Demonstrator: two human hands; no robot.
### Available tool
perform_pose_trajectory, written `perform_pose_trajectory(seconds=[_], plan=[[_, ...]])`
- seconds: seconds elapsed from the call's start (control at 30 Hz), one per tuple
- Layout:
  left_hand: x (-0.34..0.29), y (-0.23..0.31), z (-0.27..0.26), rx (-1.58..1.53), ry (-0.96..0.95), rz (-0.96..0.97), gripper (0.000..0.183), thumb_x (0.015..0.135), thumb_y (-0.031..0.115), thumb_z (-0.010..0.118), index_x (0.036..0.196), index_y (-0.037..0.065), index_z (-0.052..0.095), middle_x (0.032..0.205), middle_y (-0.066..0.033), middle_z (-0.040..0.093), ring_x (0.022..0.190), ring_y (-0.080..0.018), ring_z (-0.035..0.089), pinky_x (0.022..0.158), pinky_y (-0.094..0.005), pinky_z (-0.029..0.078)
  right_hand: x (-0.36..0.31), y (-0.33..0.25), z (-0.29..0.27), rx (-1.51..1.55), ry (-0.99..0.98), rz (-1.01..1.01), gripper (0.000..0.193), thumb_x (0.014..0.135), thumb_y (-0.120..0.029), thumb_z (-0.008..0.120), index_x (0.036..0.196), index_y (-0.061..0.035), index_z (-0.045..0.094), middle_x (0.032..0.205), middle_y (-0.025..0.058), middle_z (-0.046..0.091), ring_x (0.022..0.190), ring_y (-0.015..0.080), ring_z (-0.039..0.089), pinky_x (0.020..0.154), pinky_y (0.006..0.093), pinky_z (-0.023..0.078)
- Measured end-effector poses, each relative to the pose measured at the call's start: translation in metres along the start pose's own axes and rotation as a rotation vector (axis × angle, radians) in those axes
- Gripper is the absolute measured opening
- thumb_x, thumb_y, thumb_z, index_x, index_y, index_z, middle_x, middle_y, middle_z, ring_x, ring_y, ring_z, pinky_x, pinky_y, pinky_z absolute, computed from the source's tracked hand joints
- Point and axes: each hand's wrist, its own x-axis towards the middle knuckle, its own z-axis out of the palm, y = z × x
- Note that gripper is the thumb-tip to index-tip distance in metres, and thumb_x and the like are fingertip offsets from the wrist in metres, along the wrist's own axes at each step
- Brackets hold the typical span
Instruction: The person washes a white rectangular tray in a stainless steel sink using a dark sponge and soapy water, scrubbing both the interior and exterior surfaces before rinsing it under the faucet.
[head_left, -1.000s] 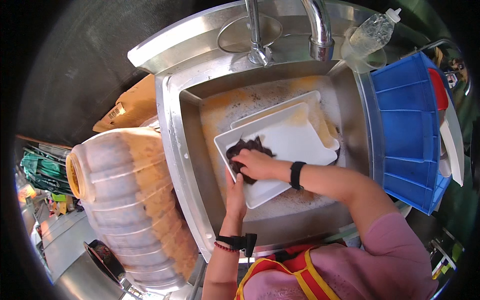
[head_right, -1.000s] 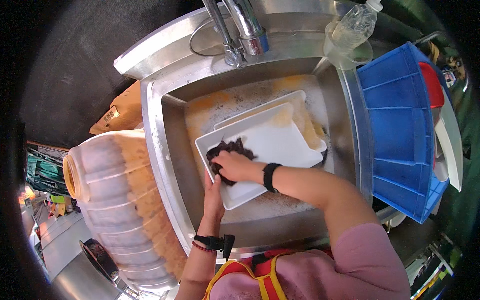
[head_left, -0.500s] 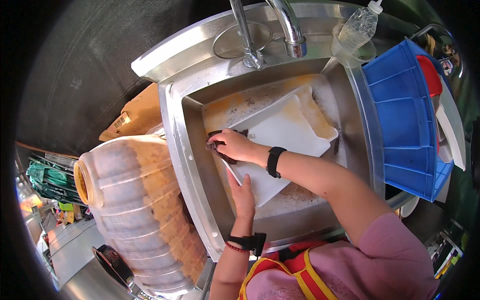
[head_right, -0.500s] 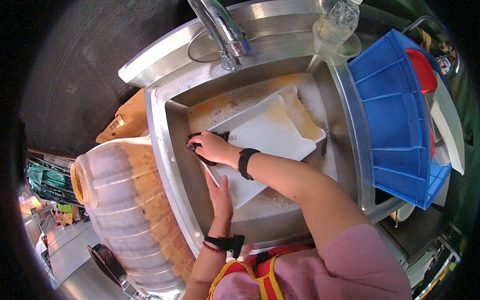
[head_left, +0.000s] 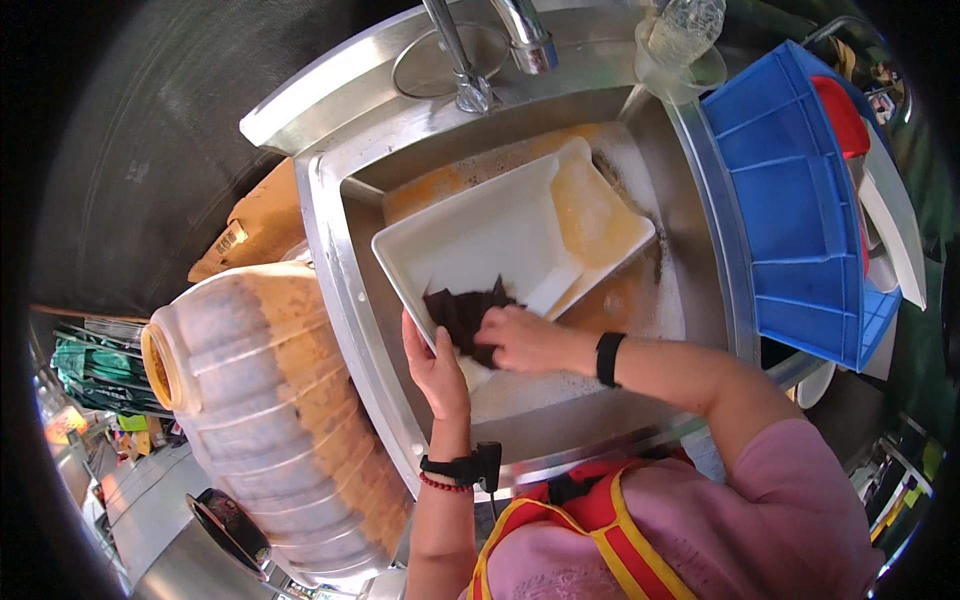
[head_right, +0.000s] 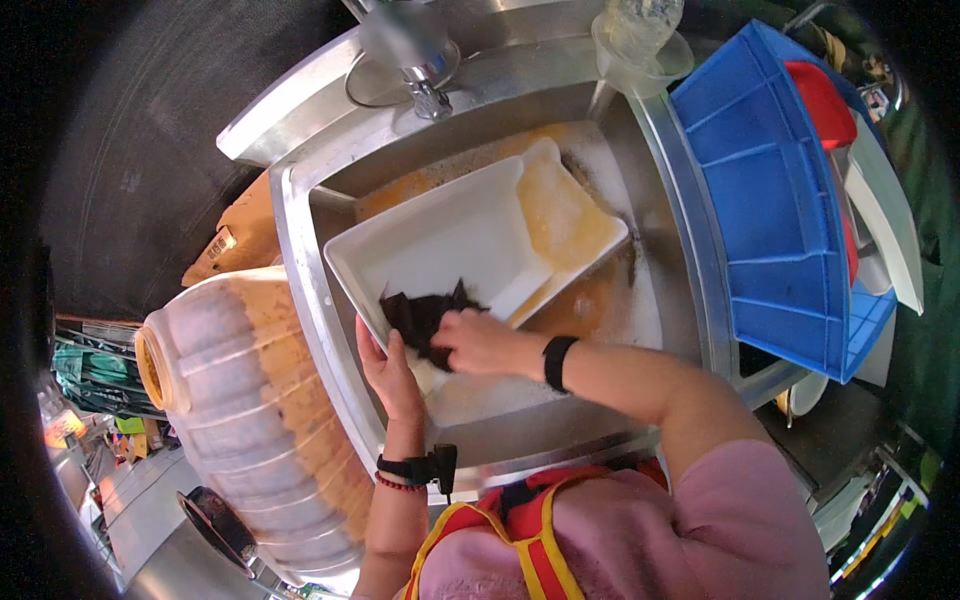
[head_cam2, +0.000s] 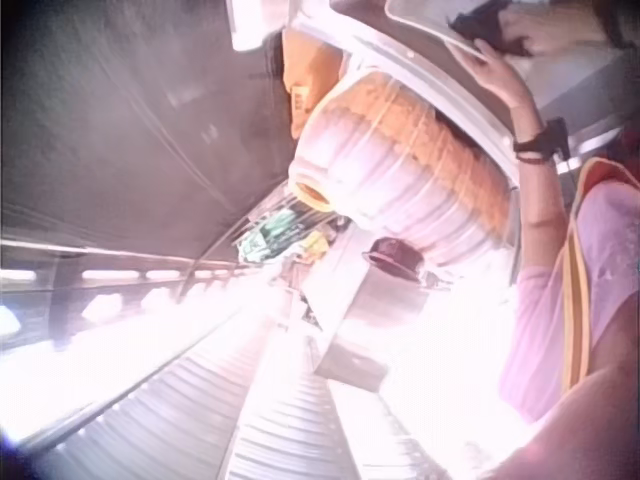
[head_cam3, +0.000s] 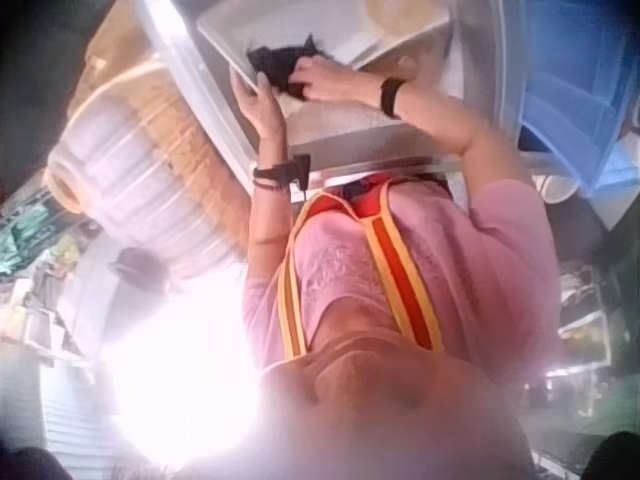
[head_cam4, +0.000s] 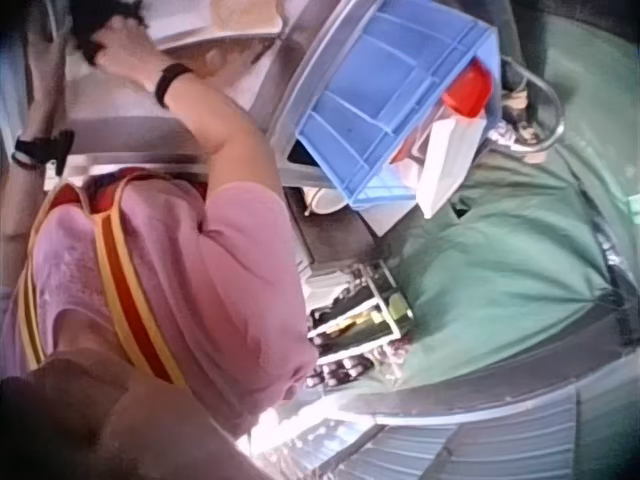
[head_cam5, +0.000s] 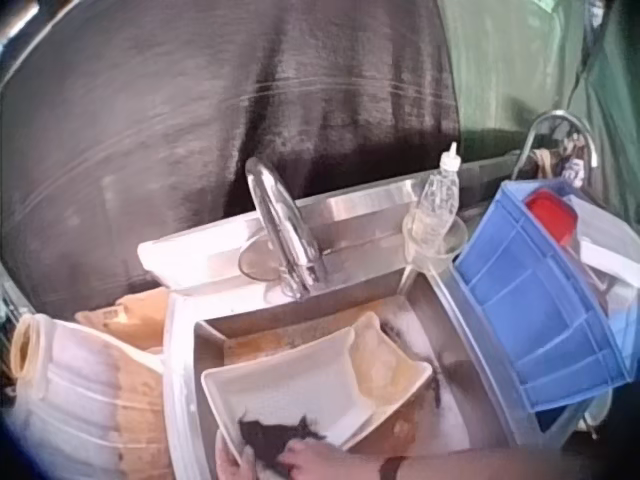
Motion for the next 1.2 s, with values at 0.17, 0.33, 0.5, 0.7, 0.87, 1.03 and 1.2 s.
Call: perform_pose_trajectory(seconds=[0.17,0.33,0.5,0.7,0.87,1.03,1.2], plan=[[0.001,0.011,0.0,-0.099,-0.004,-0.07,0.052,0.09,-0.001,0.048,0.139,0.0,0.03,0.132,-0.0093,0.045,0.119,-0.0182,0.045,0.1,-0.0292,0.034,-0.031,0.089,-0.019,-0.308,-0.112,0.371,0.029,0.078,-0.011,0.056,0.105,-0.0125,0.064,0.108,0.0092,0.056,0.102,0.0304,0.053,0.084,0.044,0.045],[0.003,0.007,-0.002,-0.055,-0.014,-0.137,0.051,0.091,0.005,0.048,0.139,0.0,0.029,0.134,-0.0094,0.042,0.121,-0.0188,0.042,0.102,-0.031,0.031,-0.031,0.052,-0.007,-0.254,-0.071,0.277,0.029,0.078,-0.008,0.054,0.105,-0.0126,0.064,0.106,0.0077,0.057,0.102,0.029,0.053,0.084,0.0446,0.041],[0.0,-0.003,-0.002,0.02,-0.022,-0.106,0.051,0.092,0.007,0.046,0.139,0.001,0.029,0.135,-0.0108,0.04,0.12,-0.0188,0.041,0.102,-0.0315,0.031,-0.011,-0.035,0.005,-0.188,0.038,-0.027,0.025,0.077,-0.013,0.055,0.102,-0.0123,0.061,0.099,0.0053,0.058,0.095,0.0242,0.054,0.074,0.0401,0.04],[-0.009,-0.008,-0.008,0.046,0.002,-0.067,0.05,0.091,0.005,0.046,0.138,-0.001,0.03,0.134,-0.012,0.04,0.121,-0.0196,0.04,0.102,-0.0313,0.03,-0.003,-0.051,0.026,0.059,0.087,-0.059,0.025,0.079,-0.018,0.058,0.102,-0.0079,0.058,0.096,0.0095,0.057,0.093,0.0272,0.055,0.075,0.0403,0.041],[-0.006,-0.005,-0.002,0.066,0.027,-0.071,0.048,0.09,0.003,0.047,0.136,-0.001,0.033,0.132,-0.013,0.042,0.12,-0.0212,0.043,0.101,-0.0314,0.032,-0.015,0.039,0.015,0.053,0.123,0.072,0.021,0.076,-0.015,0.058,0.096,-0.0078,0.062,0.099,0.0116,0.058,0.095,0.0318,0.055,0.077,0.0429,0.043],[0.004,0.01,0.016,0.111,-0.016,-0.064,0.048,0.093,0.009,0.047,0.138,0.002,0.031,0.13,-0.0096,0.045,0.116,-0.018,0.044,0.099,-0.0301,0.035,-0.032,0.095,-0.014,-0.24,0.099,0.424,0.019,0.078,-0.005,0.052,0.094,-0.0088,0.063,0.097,0.0117,0.057,0.089,0.0339,0.054,0.076,0.0446,0.046],[-0.002,-0.003,0.007,0.141,0.017,-0.101,0.05,0.093,0.008,0.045,0.139,0.003,0.028,0.131,-0.0112,0.043,0.117,-0.02,0.043,0.099,-0.0303,0.034,-0.002,-0.007,0.007,0.076,0.142,0.132,0.028,0.076,-0.006,0.053,0.103,-0.0097,0.061,0.099,0.0104,0.059,0.092,0.0334,0.055,0.079,0.0441,0.046]])
